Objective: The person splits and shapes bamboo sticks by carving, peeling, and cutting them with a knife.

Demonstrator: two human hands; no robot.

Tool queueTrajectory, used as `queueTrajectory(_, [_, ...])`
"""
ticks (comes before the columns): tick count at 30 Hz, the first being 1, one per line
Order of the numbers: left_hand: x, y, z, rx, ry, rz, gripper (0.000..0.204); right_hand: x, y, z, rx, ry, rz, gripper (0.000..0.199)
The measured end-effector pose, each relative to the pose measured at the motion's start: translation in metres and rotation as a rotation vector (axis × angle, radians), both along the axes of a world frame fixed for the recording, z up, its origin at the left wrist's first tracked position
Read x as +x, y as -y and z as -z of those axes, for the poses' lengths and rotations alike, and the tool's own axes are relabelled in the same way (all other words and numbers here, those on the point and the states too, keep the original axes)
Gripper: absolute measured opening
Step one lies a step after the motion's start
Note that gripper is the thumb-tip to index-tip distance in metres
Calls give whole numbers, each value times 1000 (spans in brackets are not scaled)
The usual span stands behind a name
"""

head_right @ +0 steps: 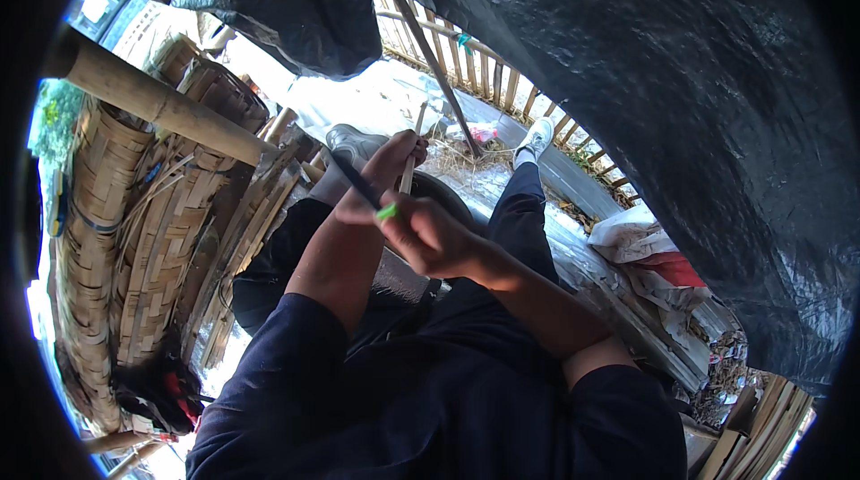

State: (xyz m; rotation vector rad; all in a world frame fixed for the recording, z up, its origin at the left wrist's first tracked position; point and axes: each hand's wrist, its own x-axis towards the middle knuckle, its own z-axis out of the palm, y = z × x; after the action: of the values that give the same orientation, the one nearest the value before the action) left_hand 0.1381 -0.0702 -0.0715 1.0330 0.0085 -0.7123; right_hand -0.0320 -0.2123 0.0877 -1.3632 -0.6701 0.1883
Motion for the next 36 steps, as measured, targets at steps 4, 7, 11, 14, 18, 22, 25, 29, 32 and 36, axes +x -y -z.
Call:
queueTrajectory(4, [-13, 1, -56, 81, 173, -88, 19, 27, -20, 29, 9, -115, 383, 18])
queueTrajectory(7, [-25, -10, -49, 85, 142, -119, 20, 36, -9, 4, 478, -488, 26, 28])
queueTrajectory(11, [-95, -47, -42, 72, 98, -124, 21, 21, 3, -35, 758, -969, -914, 43])
queueTrajectory(14, [-139, -81, -33, 61, 49, -122, 21, 13, -17, -17, 744, -1014, -572, 44])
queueTrajectory(18, [-130, -87, -32, 74, -5, -189, 22, 17, -36, -29, 726, -715, -114, 41])
queueTrajectory(22, [-243, -147, -24, 45, -72, -160, 23, -2, -9, -56, 951, -973, -874, 44])
queueTrajectory(25, [-139, -77, -27, 42, -85, -212, 23, -11, -45, -55, 678, -1017, -496, 44])
queueTrajectory(29, [-128, -65, -15, 23, -124, -225, 24, 8, -38, -33, 869, -836, -192, 38])
queueTrajectory(32, [-244, -143, -14, -5, -172, -180, 25, 3, 0, -40, 1042, -903, -869, 35])
queueTrajectory(36, [-62, -39, -20, -15, -176, -263, 26, 32, -18, 21, 845, -916, -170, 33])
